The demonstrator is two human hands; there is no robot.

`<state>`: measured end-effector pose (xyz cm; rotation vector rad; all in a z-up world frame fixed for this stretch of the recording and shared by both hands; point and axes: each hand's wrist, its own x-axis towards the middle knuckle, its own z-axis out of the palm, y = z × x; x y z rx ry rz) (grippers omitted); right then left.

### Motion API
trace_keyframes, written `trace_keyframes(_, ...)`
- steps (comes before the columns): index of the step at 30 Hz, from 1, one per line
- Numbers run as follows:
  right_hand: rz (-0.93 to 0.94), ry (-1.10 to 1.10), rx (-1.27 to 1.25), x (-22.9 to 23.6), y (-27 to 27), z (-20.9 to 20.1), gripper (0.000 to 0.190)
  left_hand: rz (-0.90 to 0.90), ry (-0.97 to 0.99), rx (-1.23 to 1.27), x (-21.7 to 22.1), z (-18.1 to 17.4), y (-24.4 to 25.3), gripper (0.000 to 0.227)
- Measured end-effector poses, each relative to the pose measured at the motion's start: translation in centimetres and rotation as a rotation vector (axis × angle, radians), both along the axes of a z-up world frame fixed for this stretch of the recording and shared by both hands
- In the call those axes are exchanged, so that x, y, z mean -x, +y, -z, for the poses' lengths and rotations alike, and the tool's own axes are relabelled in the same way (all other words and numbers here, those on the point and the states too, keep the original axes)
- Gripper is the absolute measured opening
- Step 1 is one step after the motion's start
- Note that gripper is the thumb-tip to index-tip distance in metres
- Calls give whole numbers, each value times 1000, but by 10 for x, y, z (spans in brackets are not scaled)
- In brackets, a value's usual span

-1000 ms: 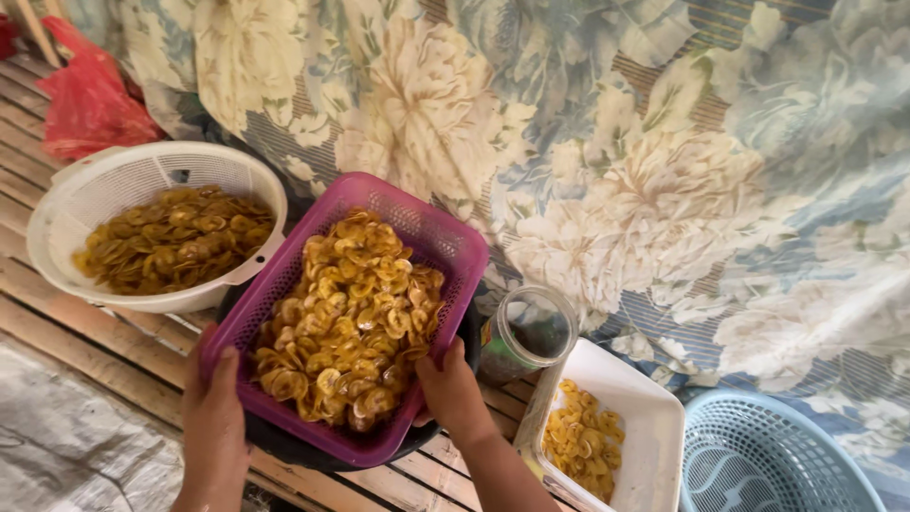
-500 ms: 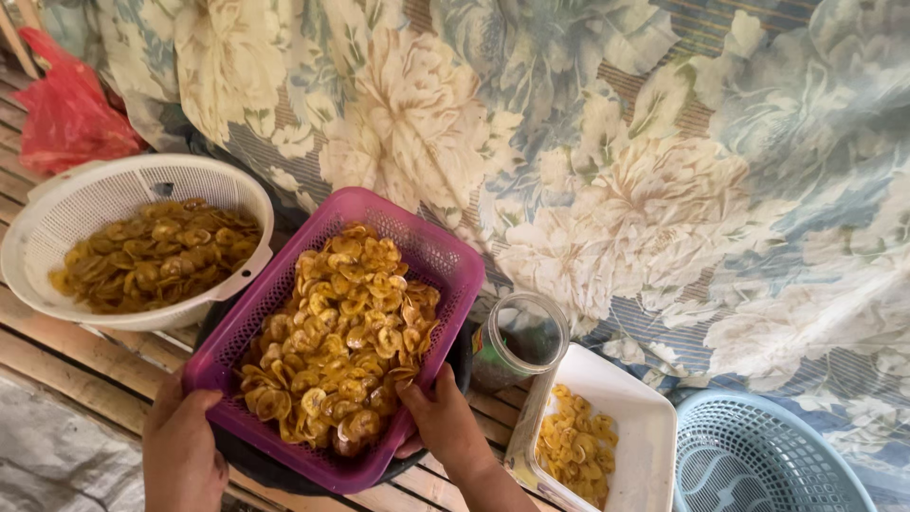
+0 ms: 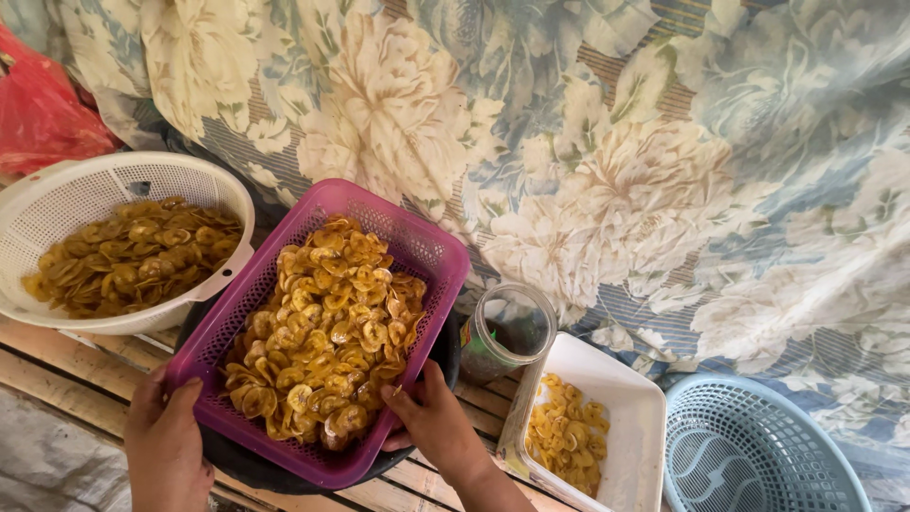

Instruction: The person sorts fried banana chips by hand and using a scoop, moving them between various containers including a pink basket, white bins, and a large basin.

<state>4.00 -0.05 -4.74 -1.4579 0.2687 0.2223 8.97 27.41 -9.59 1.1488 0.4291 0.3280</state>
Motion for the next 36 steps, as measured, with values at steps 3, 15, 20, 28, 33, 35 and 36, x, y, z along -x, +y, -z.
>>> trace_keyframes(3,-9,-28,55,3,0,-3,53,14,11,-46,4,-9,-4,37)
trace_keyframes(15,-12,-130,226,41,-16,-17,68,12,-78,-166,1,7,-1,71)
trace_keyframes(20,117,-328,392,62,-108,-22,47,-170,-167,-578,20,-29,-23,66)
trace_keyframes(28,244,-429,972,5,-163,-83,33,297,-716,-907,8,-116,-180,29)
trace_keyframes(33,-410,128,1695,-56,-127,-90,33,729,-487,-1462,-58,-118,-271,16)
trace_keyframes(35,-510,244,1660,-72,-126,-83,38,851,-345,-1556,-77,-119,-293,17)
trace_keyframes(36,-506,231,1660,-77,-129,-76,36,914,-265,-1602,-82,-118,-299,17)
